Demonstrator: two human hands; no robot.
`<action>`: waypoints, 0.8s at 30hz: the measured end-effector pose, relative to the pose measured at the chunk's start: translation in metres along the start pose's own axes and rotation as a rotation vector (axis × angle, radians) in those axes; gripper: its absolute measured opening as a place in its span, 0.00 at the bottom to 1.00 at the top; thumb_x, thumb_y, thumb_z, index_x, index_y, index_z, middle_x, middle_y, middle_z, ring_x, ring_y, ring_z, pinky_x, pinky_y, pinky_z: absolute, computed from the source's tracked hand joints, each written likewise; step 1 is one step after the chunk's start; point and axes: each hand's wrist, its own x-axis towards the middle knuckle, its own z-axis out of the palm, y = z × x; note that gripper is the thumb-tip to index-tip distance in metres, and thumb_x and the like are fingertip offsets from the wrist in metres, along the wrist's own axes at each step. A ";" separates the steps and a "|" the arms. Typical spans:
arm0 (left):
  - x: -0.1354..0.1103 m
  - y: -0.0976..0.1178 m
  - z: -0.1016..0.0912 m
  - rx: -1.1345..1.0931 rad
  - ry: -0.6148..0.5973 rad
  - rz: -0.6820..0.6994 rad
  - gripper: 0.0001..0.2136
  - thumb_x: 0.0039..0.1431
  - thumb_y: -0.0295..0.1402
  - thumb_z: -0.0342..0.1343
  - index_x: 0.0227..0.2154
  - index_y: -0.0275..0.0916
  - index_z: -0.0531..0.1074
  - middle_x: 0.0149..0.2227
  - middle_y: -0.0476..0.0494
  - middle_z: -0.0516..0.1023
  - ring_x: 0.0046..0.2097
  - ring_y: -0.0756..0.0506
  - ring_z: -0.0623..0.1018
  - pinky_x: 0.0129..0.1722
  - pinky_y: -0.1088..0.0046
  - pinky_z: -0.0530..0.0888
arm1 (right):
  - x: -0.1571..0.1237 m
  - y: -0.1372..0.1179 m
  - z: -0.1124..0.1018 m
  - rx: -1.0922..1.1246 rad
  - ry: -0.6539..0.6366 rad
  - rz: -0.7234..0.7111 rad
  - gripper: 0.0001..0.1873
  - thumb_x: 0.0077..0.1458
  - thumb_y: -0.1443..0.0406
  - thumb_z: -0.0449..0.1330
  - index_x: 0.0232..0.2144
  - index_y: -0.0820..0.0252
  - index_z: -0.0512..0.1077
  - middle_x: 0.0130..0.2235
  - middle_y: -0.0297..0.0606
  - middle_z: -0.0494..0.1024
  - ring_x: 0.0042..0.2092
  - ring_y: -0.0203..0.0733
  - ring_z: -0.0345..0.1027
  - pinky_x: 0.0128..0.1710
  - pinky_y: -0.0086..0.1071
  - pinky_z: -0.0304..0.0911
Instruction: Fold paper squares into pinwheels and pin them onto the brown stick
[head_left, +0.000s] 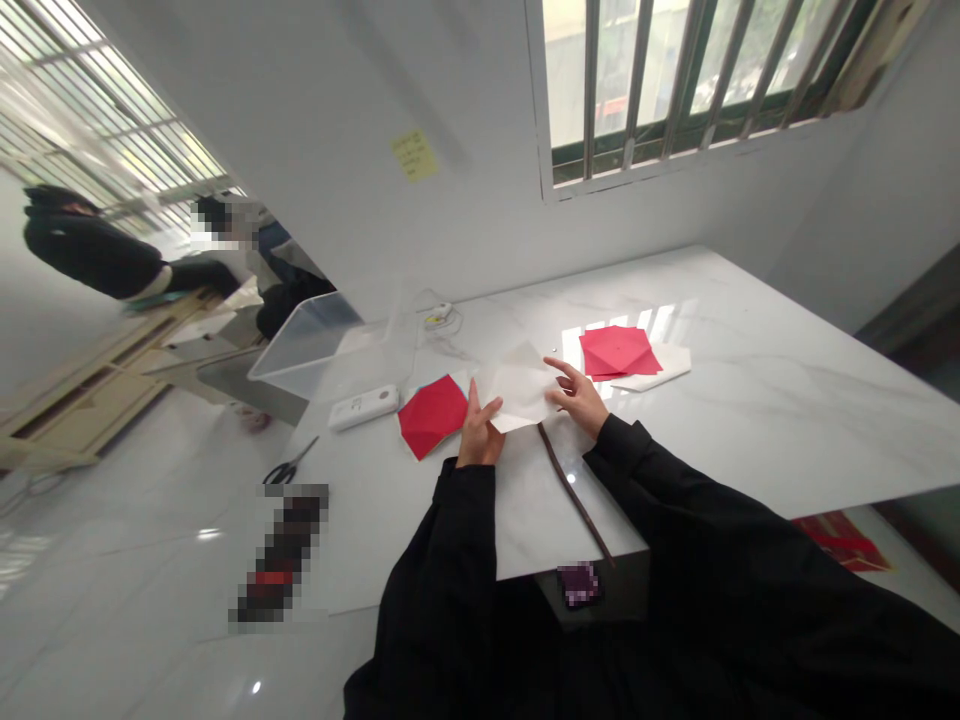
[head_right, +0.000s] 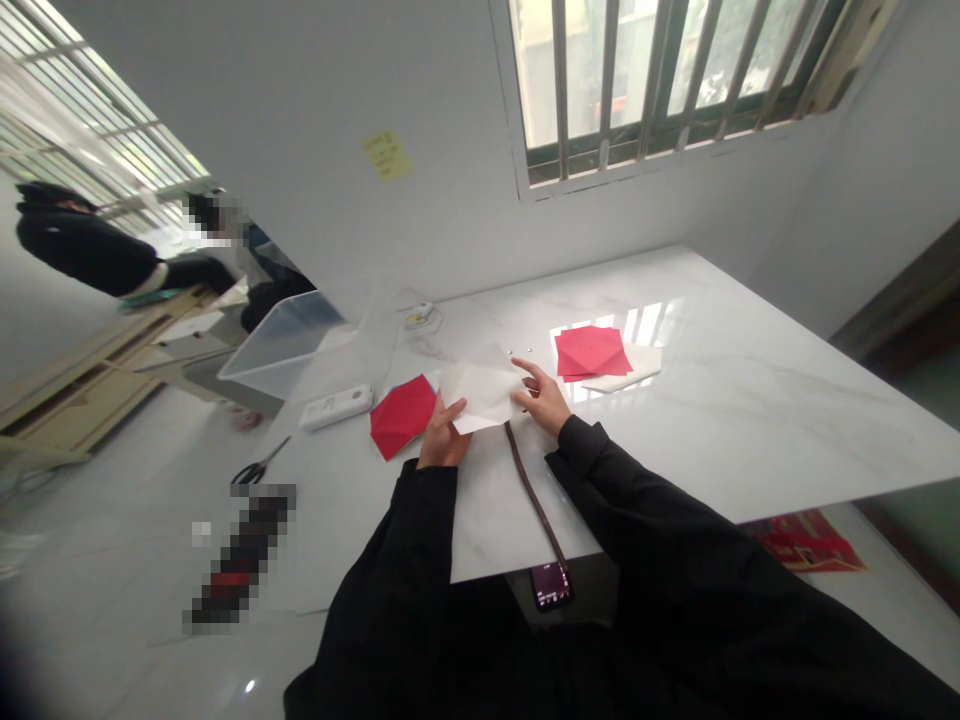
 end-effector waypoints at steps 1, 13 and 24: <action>0.000 -0.001 0.000 -0.021 -0.004 -0.035 0.41 0.54 0.26 0.65 0.70 0.46 0.57 0.63 0.38 0.73 0.63 0.37 0.74 0.65 0.56 0.68 | 0.000 0.000 0.000 -0.007 -0.011 -0.010 0.41 0.47 0.63 0.63 0.66 0.54 0.65 0.33 0.31 0.74 0.31 0.35 0.65 0.27 0.27 0.64; 0.007 -0.009 -0.008 -0.072 0.138 -0.217 0.21 0.69 0.33 0.53 0.63 0.36 0.68 0.57 0.35 0.79 0.57 0.40 0.79 0.57 0.61 0.76 | 0.001 0.007 -0.002 -0.231 0.206 -0.184 0.22 0.54 0.57 0.64 0.50 0.55 0.72 0.43 0.38 0.77 0.36 0.40 0.72 0.36 0.35 0.73; 0.004 -0.014 -0.006 0.278 -0.007 -0.109 0.36 0.58 0.34 0.65 0.68 0.44 0.59 0.41 0.45 0.81 0.27 0.52 0.74 0.24 0.78 0.69 | 0.003 0.013 -0.005 -0.407 0.126 -0.300 0.22 0.59 0.64 0.56 0.54 0.58 0.78 0.56 0.41 0.80 0.58 0.48 0.73 0.63 0.43 0.64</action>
